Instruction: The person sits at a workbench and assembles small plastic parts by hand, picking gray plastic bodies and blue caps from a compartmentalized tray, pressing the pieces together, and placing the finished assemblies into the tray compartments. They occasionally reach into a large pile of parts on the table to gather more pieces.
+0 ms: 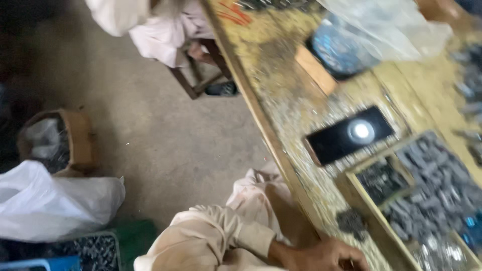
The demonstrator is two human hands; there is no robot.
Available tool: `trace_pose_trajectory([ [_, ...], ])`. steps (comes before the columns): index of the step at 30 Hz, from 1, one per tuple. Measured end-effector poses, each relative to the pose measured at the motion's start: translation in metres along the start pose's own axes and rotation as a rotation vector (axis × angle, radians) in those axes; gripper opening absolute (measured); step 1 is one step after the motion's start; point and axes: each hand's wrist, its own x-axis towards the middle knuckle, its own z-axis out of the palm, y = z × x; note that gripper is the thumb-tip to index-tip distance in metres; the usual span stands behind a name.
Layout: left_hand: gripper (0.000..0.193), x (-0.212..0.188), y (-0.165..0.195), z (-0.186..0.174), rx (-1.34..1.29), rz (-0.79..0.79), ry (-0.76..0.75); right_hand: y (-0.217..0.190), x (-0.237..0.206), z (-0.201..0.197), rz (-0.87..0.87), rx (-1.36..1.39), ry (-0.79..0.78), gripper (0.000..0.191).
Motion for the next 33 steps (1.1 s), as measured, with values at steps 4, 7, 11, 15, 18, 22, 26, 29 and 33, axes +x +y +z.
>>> trace_pose_trajectory([
  [4, 0.016, -0.024, 0.017, 0.011, 0.107, -0.167, 0.012, -0.018, -0.035, -0.072, 0.206, 0.491, -0.082, 0.006],
  [7, 0.014, -0.036, 0.025, 0.006, 0.099, -0.246, -0.058, -0.035, -0.067, -0.086, 0.289, 0.545, -0.01, 0.017],
  [11, 0.01, -0.031, 0.035, 0.008, 0.16, -0.318, -0.001, -0.041, -0.07, -0.086, 0.524, 0.801, 0.013, 0.02],
  [15, 0.008, -0.02, 0.047, 0.01, -0.03, -0.312, 0.014, -0.024, -0.035, -0.119, -0.004, 0.118, -0.024, 0.034],
  [18, 0.007, -0.016, 0.05, 0.003, -0.05, -0.229, 0.002, -0.004, -0.005, -0.142, -0.148, -0.111, -0.134, 0.036],
  [22, 0.007, -0.017, 0.047, -0.008, 0.072, -0.116, -0.012, 0.009, 0.045, -0.132, -0.256, -0.258, -0.238, 0.04],
  [26, 0.007, -0.016, 0.046, -0.011, 0.117, -0.067, -0.032, -0.008, 0.112, -0.097, -0.427, -0.46, -0.288, 0.03],
  [29, 0.007, -0.011, 0.05, -0.011, 0.184, -0.09, -0.069, -0.027, 0.145, -0.089, -0.518, -0.605, -0.32, 0.021],
  [33, 0.009, -0.015, 0.061, -0.018, 0.276, 0.007, -0.116, -0.036, 0.116, -0.108, -0.328, -0.184, -0.413, 0.031],
])
